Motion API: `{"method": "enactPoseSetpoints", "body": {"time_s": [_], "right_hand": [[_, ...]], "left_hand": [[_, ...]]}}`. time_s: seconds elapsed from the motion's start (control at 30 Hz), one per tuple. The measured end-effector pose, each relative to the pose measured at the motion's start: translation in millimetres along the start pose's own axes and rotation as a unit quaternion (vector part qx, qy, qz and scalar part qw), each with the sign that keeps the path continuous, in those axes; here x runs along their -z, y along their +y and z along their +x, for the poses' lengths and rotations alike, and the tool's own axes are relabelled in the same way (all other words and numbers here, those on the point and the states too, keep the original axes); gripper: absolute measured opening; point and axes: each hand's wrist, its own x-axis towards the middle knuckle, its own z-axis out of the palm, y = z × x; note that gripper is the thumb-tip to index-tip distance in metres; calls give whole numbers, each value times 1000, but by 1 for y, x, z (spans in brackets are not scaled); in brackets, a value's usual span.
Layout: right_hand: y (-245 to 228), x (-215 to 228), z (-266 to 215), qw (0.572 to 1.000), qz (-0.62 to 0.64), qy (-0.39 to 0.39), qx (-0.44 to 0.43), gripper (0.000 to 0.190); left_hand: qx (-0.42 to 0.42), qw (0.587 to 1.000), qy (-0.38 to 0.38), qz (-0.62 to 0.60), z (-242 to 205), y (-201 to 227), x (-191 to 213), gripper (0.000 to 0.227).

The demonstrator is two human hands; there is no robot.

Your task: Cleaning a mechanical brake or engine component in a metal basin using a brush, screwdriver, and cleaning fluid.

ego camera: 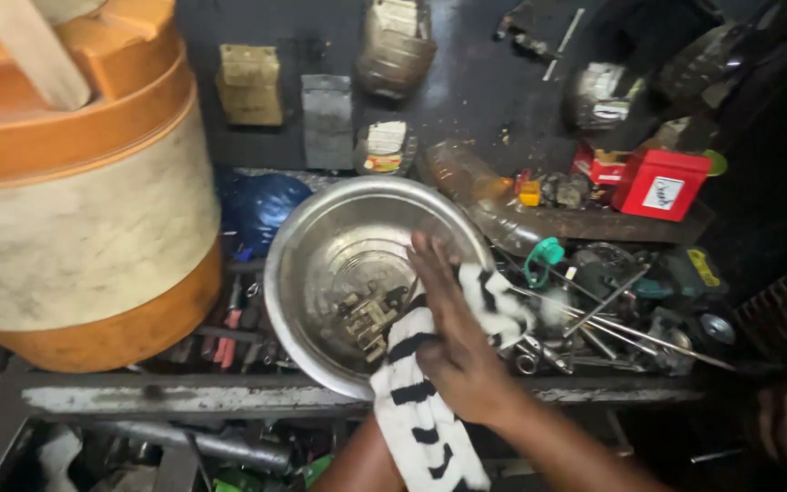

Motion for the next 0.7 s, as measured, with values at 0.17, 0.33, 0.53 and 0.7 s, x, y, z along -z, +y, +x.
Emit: {"method": "enactPoseSetpoints", "body": {"time_s": [0.17, 0.33, 0.53, 0.7], "right_hand": [[4, -20, -19, 992, 112, -56, -33, 98], [0, -50, -47, 867, 478, -136, 27, 102], [-5, -11, -37, 947, 316, -37, -36, 85], [-3, -31, -13, 999, -9, 6, -53, 82]], "left_hand": [[-19, 999, 23, 33, -16, 14, 7, 36], [-34, 998, 24, 57, -18, 20, 5, 42], [-37, 994, 28, 95, -29, 28, 5, 49], [-23, 993, 12, 113, -33, 19, 14, 55]]}}
